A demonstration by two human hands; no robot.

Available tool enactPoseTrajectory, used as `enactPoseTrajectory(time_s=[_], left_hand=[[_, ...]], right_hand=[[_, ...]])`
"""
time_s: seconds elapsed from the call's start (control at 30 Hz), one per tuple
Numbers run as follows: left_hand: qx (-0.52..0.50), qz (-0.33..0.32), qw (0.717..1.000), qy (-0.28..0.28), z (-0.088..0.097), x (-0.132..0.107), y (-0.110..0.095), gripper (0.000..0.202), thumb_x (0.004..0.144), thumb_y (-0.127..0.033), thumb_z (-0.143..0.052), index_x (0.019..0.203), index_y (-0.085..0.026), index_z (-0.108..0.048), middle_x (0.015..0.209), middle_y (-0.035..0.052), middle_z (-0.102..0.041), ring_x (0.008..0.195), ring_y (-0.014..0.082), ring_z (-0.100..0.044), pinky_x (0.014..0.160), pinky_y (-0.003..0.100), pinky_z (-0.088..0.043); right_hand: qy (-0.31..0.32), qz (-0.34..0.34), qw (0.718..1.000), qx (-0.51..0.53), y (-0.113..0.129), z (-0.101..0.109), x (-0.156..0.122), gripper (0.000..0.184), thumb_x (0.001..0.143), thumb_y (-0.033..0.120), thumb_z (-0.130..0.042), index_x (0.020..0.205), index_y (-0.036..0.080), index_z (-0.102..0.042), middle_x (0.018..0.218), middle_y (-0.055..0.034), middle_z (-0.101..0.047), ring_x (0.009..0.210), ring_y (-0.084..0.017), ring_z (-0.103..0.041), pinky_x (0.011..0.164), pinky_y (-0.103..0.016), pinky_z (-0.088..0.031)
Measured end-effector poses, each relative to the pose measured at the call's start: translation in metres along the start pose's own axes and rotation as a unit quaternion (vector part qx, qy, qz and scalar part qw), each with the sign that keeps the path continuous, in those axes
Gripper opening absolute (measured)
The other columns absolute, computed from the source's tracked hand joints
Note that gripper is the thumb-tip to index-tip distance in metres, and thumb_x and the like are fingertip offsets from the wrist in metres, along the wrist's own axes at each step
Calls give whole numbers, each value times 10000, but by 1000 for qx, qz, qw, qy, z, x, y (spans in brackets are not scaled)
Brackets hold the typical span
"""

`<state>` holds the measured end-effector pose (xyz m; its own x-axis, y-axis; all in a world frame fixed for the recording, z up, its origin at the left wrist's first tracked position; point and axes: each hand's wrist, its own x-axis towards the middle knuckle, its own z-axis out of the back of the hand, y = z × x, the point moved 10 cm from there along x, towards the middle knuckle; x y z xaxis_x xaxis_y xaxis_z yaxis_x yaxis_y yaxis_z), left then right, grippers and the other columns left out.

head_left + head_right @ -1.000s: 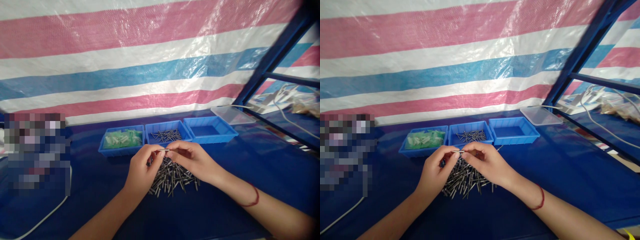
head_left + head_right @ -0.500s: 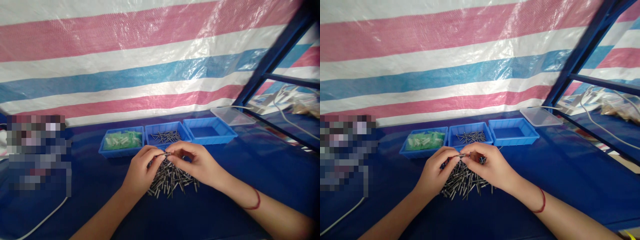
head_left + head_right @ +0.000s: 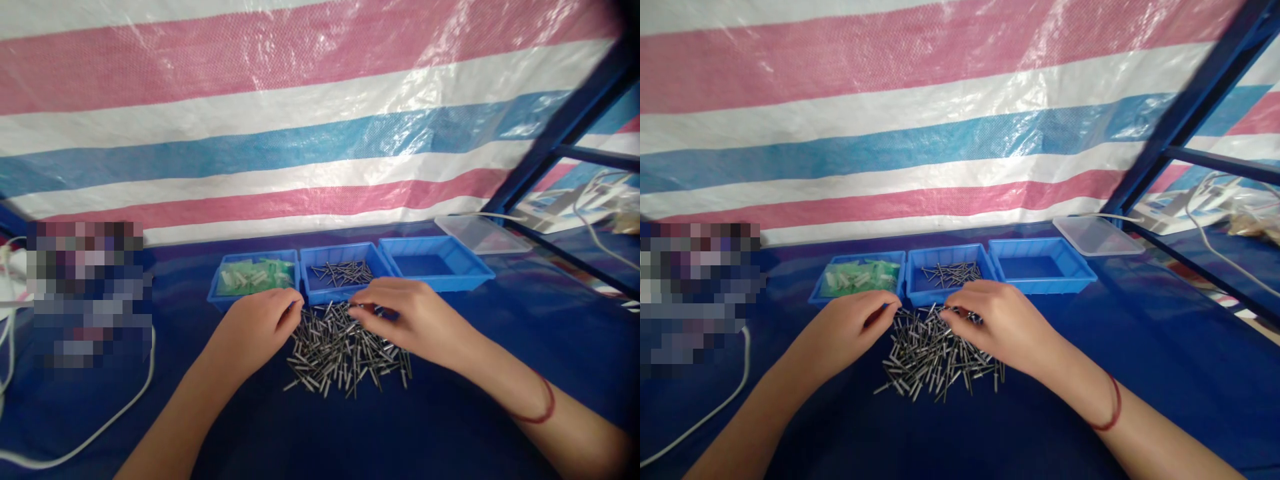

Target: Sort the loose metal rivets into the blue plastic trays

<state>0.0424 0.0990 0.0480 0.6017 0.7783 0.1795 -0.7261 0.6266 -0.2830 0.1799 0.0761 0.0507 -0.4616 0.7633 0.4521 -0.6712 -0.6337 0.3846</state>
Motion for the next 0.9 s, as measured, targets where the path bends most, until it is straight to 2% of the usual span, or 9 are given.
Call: enactPoseTrajectory(time_s=[0.1, 0.2, 0.27, 0.43, 0.63, 0.7, 0.8, 0.9], left_hand=[[3, 1, 1000, 2, -2, -1, -2, 167, 885, -171, -460, 847, -202, -620, 771, 8, -674, 716, 173, -641, 635, 247, -429], [-16, -12, 1000, 1, -6, -1, -7, 163, 879, -168, -477, 849, -205, -632, 789, 12, -678, 732, 172, -642, 659, 249, -436], [-23, -18, 1000, -1, -7, -1, -9, 161, 880, -175, -485, 840, -202, -638, 780, 13, -674, 723, 168, -639, 659, 249, -438], [-10, -23, 1000, -4, -12, -2, -12, 166, 906, -194, -473, 878, -201, -636, 789, 18, -661, 731, 167, -630, 678, 263, -446], [-79, -40, 994, -58, -21, -3, -26, 180, 913, -227, -494, 1034, -194, -623, 885, 42, -657, 838, 189, -610, 761, 301, -453], [-115, -43, 990, -71, -27, -4, -32, 200, 912, -260, -509, 1067, -199, -621, 907, 47, -653, 861, 192, -601, 777, 302, -455], [-166, -28, 981, -95, -32, -6, -35, 192, 904, -271, -531, 1053, -203, -632, 890, 42, -649, 861, 189, -597, 769, 290, -458], [-201, -5, 973, -116, -32, -8, -33, 165, 905, -257, -531, 1009, -202, -647, 863, 36, -648, 836, 181, -601, 725, 271, -457]], right_hand=[[97, 20, 995, 8, 12, -28, -9, 208, 854, 317, -600, 1019, 221, -683, 824, -52, -655, 705, -175, -627, 603, -293, -463], [119, 20, 993, 18, 12, -40, -12, 149, 883, 242, -553, 934, 222, -692, 878, -58, -640, 729, -168, -631, 624, -287, -462], [116, 20, 993, 28, 11, -40, -11, 179, 904, 206, -507, 888, 214, -685, 877, -59, -631, 731, -160, -624, 642, -286, -463], [88, -4, 996, 29, 6, -30, -8, 181, 928, 208, -436, 894, 180, -611, 858, -68, -610, 749, -171, -592, 682, -318, -462], [-20, -55, 987, 151, -2, -11, -6, 141, 920, 264, -481, 894, 194, -600, 827, -55, -633, 753, -163, -587, 671, -304, -476], [-38, -89, 971, 216, -8, -13, -8, 146, 904, 298, -518, 902, 196, -621, 833, -54, -650, 747, -162, -599, 663, -301, -495], [-48, -140, 929, 340, -15, -21, -11, 161, 873, 336, -568, 884, 193, -639, 791, -35, -654, 646, -133, -602, 601, -280, -513], [-66, -146, 900, 404, -15, -21, -11, 139, 846, 331, -605, 849, 200, -651, 795, -26, -637, 612, -114, -587, 573, -268, -512]])
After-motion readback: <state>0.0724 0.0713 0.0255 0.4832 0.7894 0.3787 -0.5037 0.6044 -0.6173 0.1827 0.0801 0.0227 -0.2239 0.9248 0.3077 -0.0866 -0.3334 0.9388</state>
